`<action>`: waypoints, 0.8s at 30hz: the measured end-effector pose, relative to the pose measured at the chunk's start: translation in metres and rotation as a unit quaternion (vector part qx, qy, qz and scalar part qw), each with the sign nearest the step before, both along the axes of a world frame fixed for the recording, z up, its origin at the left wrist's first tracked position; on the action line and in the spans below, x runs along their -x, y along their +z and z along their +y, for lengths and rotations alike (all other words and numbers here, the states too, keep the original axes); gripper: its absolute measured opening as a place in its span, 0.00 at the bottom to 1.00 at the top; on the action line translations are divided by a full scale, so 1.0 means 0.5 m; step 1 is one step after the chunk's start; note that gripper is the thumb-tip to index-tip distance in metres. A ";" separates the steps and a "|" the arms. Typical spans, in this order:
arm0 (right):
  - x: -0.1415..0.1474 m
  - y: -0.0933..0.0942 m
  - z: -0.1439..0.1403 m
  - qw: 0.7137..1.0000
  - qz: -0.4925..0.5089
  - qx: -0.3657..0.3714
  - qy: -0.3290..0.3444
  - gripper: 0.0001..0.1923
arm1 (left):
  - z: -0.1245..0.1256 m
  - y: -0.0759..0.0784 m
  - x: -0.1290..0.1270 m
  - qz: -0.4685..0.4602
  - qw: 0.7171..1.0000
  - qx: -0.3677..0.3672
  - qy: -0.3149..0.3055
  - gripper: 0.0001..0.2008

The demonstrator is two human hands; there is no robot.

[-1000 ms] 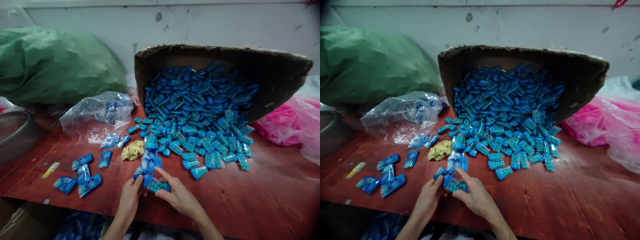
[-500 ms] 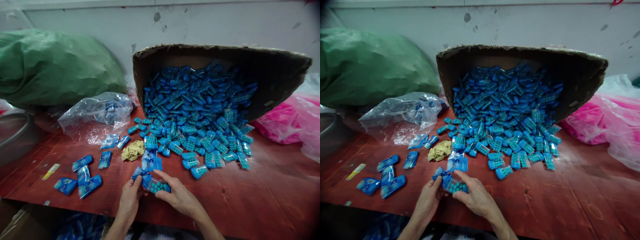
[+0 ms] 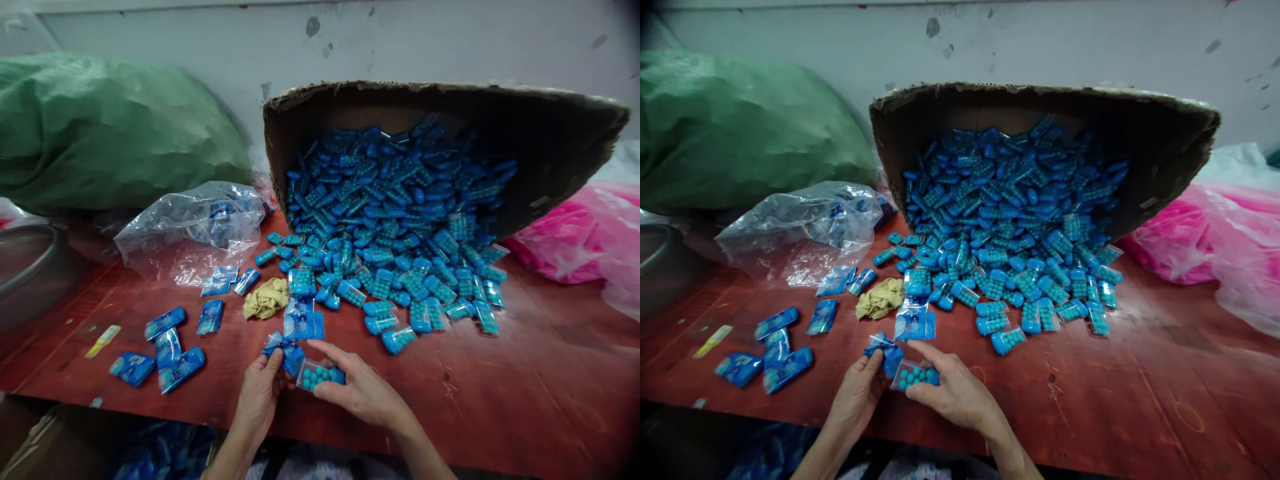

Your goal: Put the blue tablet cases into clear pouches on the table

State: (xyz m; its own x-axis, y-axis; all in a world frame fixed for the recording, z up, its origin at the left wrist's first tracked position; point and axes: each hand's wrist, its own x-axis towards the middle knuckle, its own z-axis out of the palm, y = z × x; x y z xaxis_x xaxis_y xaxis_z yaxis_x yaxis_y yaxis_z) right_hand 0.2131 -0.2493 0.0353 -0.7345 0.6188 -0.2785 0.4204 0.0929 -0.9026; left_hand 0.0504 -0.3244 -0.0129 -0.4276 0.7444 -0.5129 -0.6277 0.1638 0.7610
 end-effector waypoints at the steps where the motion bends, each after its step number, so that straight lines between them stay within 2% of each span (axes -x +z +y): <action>1: 0.000 -0.001 0.000 1.000 0.003 0.000 0.003 0.30 | 0.000 0.000 -0.001 -0.001 1.000 0.000 0.000 0.13; 9: 0.002 -0.023 0.002 0.998 0.055 0.020 -0.004 0.27 | -0.002 0.000 -0.005 0.020 1.000 0.005 -0.017 0.14; 18: 0.016 -0.016 -0.012 0.994 0.098 0.031 -0.044 0.21 | -0.007 -0.008 -0.006 0.018 1.000 -0.016 -0.010 0.12; 22: 0.029 -0.034 -0.030 0.988 0.129 0.042 -0.071 0.23 | -0.006 -0.009 -0.016 0.019 1.000 -0.017 0.004 0.12; 24: 0.033 -0.047 -0.039 0.990 0.105 0.011 -0.093 0.25 | -0.005 -0.009 -0.021 0.004 1.000 -0.012 0.013 0.12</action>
State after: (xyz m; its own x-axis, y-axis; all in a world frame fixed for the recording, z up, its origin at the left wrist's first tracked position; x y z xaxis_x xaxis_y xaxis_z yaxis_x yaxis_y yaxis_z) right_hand 0.1967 -0.2689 0.0116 -0.6514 0.7445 -0.1461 0.2315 0.0117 -0.9728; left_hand 0.0611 -0.3268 -0.0174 -0.4512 0.7447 -0.4918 -0.6251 0.1296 0.7697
